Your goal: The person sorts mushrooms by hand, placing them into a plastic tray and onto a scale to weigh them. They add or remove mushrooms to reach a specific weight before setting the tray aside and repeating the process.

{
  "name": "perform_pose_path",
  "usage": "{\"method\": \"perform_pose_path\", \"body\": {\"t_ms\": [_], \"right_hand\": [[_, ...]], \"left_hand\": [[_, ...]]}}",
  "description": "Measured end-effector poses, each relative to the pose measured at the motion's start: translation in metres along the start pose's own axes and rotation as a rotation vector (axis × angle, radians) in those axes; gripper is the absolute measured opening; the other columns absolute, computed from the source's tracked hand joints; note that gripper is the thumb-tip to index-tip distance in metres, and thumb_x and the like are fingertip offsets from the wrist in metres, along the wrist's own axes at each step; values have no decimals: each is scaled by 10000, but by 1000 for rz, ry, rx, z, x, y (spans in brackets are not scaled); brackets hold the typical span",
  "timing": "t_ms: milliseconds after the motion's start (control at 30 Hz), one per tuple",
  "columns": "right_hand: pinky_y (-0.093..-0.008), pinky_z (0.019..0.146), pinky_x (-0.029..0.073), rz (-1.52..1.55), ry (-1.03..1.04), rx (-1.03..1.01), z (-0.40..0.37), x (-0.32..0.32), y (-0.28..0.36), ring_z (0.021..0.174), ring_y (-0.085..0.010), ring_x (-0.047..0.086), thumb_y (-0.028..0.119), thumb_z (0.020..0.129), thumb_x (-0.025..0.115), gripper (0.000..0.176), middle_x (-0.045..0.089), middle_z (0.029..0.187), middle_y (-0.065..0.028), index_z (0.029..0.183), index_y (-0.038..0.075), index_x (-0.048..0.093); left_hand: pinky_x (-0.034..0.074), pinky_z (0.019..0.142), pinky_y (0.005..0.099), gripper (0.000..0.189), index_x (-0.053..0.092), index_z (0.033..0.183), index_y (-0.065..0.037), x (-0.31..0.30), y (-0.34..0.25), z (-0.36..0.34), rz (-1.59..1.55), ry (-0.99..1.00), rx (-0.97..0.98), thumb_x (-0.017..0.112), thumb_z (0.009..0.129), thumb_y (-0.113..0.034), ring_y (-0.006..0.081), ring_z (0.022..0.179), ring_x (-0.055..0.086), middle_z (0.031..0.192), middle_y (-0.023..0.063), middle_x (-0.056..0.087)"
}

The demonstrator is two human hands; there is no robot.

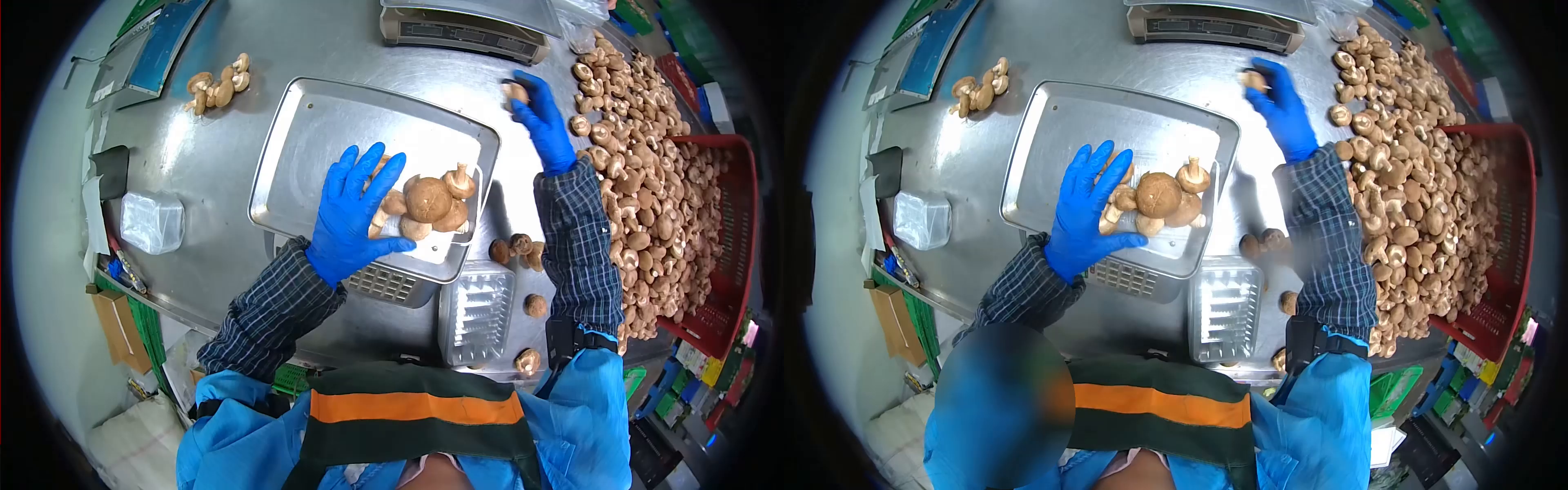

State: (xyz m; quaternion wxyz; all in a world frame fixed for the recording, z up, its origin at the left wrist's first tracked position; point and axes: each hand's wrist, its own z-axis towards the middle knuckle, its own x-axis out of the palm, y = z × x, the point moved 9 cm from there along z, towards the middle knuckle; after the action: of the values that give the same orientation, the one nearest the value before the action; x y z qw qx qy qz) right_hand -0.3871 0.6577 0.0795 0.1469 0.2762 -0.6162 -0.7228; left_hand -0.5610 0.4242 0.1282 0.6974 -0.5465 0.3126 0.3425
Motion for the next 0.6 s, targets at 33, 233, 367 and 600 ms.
{"method": "perform_pose_path", "body": {"t_ms": [33,233,367,600], "right_hand": [[-278,907,426,-5,123,-55,-1,27,26,1089,-151,502,140,907,556,396,516,1246,-77,1285,63,462],[-385,928,455,-361,458,-143,-37,142,52,1044,-328,594,362,921,471,401,616,1147,-162,1217,110,568],[-386,896,484,-365,422,-51,-57,144,62,1002,-318,621,405,923,476,432,624,1130,-168,1196,89,585],[-359,934,467,-240,358,-56,-55,139,56,1056,-267,605,313,936,490,391,615,1162,-153,1241,78,557]], "left_hand": [[229,1091,527,965,389,1386,-64,2,2,0,-2,-1,7,808,603,-441,385,1300,340,1385,197,391],[239,1089,525,939,416,1346,-44,2,-5,2,-15,-127,128,823,596,-437,381,1279,367,1344,211,430],[255,1076,538,955,408,1340,-35,5,3,-1,35,-155,81,842,587,-431,425,1285,342,1372,213,401],[216,1089,536,964,374,1382,-66,-4,-6,5,47,-37,16,814,616,-452,437,1337,242,1425,219,327]]}}
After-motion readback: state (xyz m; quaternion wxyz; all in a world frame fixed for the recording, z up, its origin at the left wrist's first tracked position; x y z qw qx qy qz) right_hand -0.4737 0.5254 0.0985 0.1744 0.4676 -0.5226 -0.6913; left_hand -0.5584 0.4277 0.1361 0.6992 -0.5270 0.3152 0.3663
